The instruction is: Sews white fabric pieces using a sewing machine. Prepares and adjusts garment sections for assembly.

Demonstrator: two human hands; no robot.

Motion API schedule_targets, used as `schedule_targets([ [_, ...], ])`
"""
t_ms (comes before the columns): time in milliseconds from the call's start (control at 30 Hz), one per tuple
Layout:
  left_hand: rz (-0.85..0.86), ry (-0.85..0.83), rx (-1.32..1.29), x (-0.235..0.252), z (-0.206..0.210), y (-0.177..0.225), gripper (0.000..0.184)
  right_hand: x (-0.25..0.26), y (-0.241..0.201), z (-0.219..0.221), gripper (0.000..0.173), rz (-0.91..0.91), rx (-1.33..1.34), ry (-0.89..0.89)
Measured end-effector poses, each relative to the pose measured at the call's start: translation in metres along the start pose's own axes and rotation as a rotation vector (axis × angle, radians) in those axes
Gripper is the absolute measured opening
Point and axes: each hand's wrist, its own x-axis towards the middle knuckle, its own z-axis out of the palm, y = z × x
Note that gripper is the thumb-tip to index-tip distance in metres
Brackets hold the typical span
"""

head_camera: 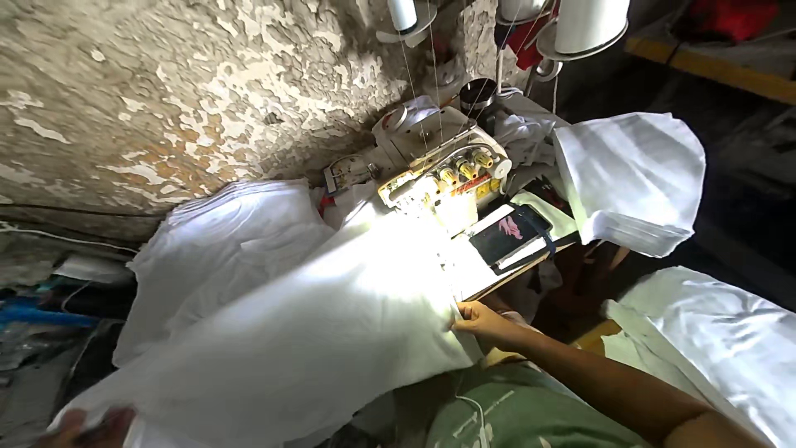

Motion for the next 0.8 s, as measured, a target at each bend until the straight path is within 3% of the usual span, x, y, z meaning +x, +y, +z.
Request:
schedule_targets([
  [100,0.084,-0.01,0.374,-0.025,0.076,-0.013,0.072,-0.005,0.014,0.003,0.009,0.005,-0.047,0.008],
  [133,0.177,-0.079,0.483,-0.044,0.101,-0.023,0.086,-0.008,0.017,0.003,0.01,0.013,-0.08,0.016],
  [167,0.324,-0.194,0.587,-0.067,0.123,-0.036,0.088,-0.011,0.02,0.001,0.011,0.015,-0.113,0.028],
  [233,0.64,-0.47,0.735,-0.12,0.162,-0.065,0.072,-0.016,0.024,-0.001,0.016,0.013,-0.133,0.061],
  [300,0.847,-0.732,0.725,-0.176,0.193,-0.097,0.058,-0.021,0.024,0.0,0.022,0.035,-0.088,0.057],
  [400,1.144,-0.958,0.615,-0.239,0.221,-0.147,0.06,-0.026,0.022,0.005,0.023,0.074,0.05,0.059],
  [467,1.226,-0.96,0.574,-0.262,0.228,-0.169,0.057,-0.029,0.019,0.007,0.023,0.137,0.161,0.081],
  [600,1.345,-0.804,0.532,-0.27,0.227,-0.184,0.032,-0.038,0.019,0.008,0.025,0.225,0.32,0.105],
  [800,1.265,-0.799,0.521,-0.271,0.228,-0.176,0.032,-0.04,0.023,0.008,0.04,0.213,0.481,0.093],
])
